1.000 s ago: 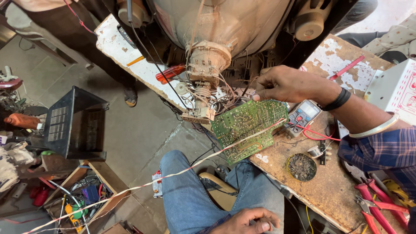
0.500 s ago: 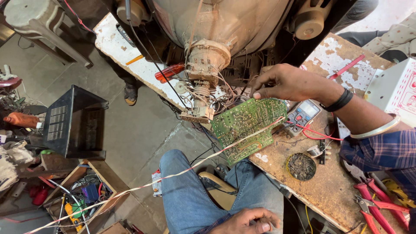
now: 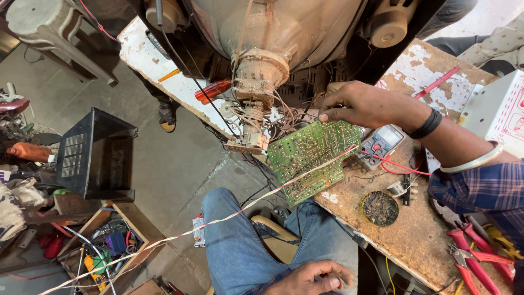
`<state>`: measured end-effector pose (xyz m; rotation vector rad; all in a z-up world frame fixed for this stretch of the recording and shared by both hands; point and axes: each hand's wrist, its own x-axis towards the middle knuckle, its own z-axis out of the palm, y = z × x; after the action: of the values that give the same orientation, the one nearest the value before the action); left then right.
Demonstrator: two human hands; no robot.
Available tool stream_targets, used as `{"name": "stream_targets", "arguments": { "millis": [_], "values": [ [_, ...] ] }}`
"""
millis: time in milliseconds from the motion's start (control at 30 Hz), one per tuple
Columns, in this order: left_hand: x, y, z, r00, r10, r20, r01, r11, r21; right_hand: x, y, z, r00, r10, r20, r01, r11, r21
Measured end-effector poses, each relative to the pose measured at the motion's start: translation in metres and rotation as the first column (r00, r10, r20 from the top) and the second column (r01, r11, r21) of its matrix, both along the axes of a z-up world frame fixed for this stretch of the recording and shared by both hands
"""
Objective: The person works on a CRT television's internal circuitry, using a multimeter to probe points on a green circuit board and handling various wires. They adjust connections and test continuity while seated at a cluttered workbench.
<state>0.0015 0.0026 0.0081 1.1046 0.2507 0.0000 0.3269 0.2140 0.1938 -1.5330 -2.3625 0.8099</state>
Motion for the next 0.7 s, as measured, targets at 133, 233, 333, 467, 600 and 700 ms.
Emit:
{"name": "stream_targets", "arguments": {
  "millis": [133, 233, 333, 467, 600, 700],
  "values": [
    [-0.002, 0.001, 0.004, 0.999, 0.022, 0.03, -0.024, 0.998, 0.053, -0.005, 0.001, 0.005, 0.998, 0.015, -0.055, -0.015, 1.0, -0.01],
    [-0.002, 0.0, 0.003, 0.998, 0.04, 0.052, -0.043, 0.997, 0.059, -0.007, -0.002, 0.007, 0.995, 0.033, -0.098, -0.023, 0.995, 0.098],
    [0.0, -0.001, 0.001, 0.997, 0.04, 0.062, -0.041, 0.999, 0.014, -0.003, -0.008, 0.002, 0.988, -0.013, -0.152, 0.039, 0.984, 0.173],
    [0.004, -0.002, -0.005, 0.998, 0.053, 0.041, -0.056, 0.996, 0.067, 0.029, -0.022, -0.019, 0.854, -0.408, -0.322, 0.443, 0.896, 0.041],
    [0.01, 0.001, -0.007, 0.994, 0.106, 0.032, -0.108, 0.991, 0.073, 0.103, -0.035, -0.047, 0.704, -0.692, -0.162, 0.71, 0.68, 0.183],
    [0.022, 0.004, -0.004, 0.99, 0.139, 0.026, -0.142, 0.977, 0.161, 0.137, -0.041, -0.081, 0.636, -0.771, 0.039, 0.746, 0.626, 0.226]
  ]
}}
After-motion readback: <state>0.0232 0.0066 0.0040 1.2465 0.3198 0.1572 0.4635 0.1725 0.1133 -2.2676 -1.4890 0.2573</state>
